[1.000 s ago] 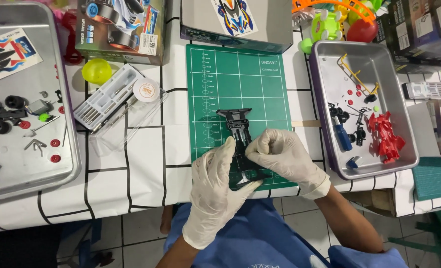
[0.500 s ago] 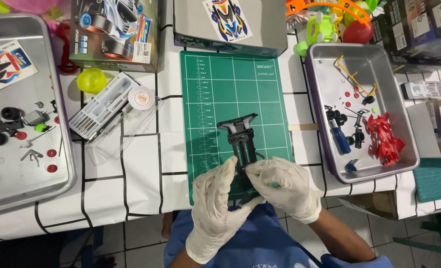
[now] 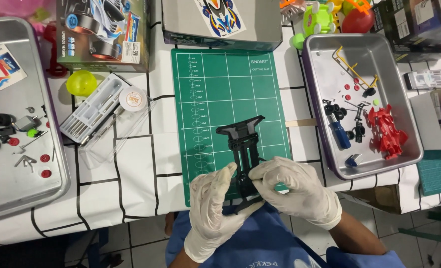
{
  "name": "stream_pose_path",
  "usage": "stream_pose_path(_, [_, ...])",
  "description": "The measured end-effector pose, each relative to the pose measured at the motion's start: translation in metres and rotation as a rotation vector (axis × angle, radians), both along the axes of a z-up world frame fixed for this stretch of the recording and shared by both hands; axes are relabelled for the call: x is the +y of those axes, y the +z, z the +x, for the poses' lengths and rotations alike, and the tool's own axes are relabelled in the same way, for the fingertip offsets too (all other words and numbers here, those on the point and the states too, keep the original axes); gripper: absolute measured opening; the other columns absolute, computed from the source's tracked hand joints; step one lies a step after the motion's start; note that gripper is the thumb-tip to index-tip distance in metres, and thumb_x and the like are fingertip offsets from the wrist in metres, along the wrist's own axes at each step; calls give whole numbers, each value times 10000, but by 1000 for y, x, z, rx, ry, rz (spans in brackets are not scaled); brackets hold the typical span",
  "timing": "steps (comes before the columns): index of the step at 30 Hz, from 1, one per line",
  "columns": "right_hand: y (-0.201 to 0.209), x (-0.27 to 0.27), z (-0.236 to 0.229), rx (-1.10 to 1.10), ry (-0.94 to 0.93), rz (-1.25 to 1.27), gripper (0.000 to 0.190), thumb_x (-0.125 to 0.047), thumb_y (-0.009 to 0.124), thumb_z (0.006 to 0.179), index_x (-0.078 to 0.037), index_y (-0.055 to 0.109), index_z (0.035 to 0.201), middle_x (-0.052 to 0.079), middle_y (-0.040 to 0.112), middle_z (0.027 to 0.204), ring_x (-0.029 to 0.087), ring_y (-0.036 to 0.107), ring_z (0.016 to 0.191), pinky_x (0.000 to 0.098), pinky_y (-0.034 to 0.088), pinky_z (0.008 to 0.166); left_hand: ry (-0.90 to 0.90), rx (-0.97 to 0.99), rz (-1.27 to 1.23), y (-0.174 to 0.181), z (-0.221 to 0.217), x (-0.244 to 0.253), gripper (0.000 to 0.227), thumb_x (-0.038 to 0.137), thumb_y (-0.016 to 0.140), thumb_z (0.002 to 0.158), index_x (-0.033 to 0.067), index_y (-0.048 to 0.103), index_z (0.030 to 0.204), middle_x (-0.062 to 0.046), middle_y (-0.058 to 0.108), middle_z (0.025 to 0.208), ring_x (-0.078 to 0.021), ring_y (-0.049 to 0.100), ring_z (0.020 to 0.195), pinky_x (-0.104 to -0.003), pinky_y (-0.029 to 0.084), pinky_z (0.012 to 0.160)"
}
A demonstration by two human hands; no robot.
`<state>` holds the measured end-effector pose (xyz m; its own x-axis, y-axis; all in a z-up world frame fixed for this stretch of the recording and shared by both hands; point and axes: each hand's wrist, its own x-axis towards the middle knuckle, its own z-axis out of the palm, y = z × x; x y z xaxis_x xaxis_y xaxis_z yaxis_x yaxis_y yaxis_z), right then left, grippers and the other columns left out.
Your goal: The person opens a model car kit box and removes the contents, including plastic parts and stickers. They then assemble the black chassis of the model car by hand, attaching various components on a green cutting mat.
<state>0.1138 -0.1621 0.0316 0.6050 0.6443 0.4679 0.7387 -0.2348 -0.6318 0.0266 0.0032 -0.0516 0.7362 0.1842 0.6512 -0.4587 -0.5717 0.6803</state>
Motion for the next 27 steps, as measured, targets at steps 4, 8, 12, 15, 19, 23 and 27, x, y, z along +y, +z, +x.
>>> stream_pose_path(4, [1, -5, 3, 87, 8, 6, 313, 69, 737, 858, -111, 482, 833, 81, 746, 914, 206, 785, 894, 291, 645, 785, 12, 24, 82, 4, -1, 1, 1035, 425, 1032, 808, 44, 389, 1523, -98, 686, 1377, -225, 733, 1191, -383, 529, 1037])
stream_pose_path(8, [-8, -5, 3, 28, 42, -156, 277, -43, 697, 937, -147, 456, 849, 70, 750, 1049, 192, 755, 986, 316, 507, 816, 2, 15, 79, -2, 1, 1, 1083, 477, 1014, 807, 50, 355, 1552, -93, 669, 1413, -204, 685, 1235, -371, 521, 1053])
stream_pose_path(12, [-4, 5, -1, 59, -11, -146, 289, 62, 633, 930, -123, 435, 830, 48, 689, 922, 165, 652, 775, 319, 451, 727, -48, 29, 51, -10, 1, 1, 1147, 492, 1015, 775, 66, 320, 1582, -109, 690, 1392, -218, 721, 1262, -372, 507, 1094])
stream_pose_path(15, [2, 11, -7, 152, -101, -117, 319, 81, 659, 884, -141, 449, 796, 4, 662, 861, 151, 691, 831, 305, 488, 800, -81, -46, 18, -1, 8, 3, 1100, 401, 1050, 773, 23, 361, 1543, -170, 682, 1366, -251, 784, 1130, -349, 594, 886])
stream_pose_path(19, [-3, 11, -15, 218, -215, -134, 356, 44, 690, 854, -171, 416, 778, 0, 698, 895, 163, 708, 884, 363, 455, 927, -89, 6, 34, -6, 0, 3, 1038, 407, 997, 817, 42, 358, 1548, -140, 687, 1380, -240, 733, 1234, -373, 543, 1015])
stream_pose_path(23, [4, 6, -18, 311, -151, -132, 312, 7, 660, 873, -181, 420, 805, 6, 682, 932, 174, 687, 906, 423, 430, 1001, -59, 54, -29, -3, -7, 2, 1017, 423, 975, 806, 57, 379, 1544, -131, 668, 1412, -247, 681, 1291, -407, 510, 1086])
stream_pose_path(27, [18, -1, -22, 2, -126, -96, 328, 42, 646, 911, -157, 394, 845, 93, 708, 1008, 152, 660, 731, 339, 414, 744, -90, 69, -200, 9, -7, 3, 1127, 353, 1035, 689, 51, 363, 1543, -143, 646, 1379, -266, 683, 1245, -362, 633, 1069])
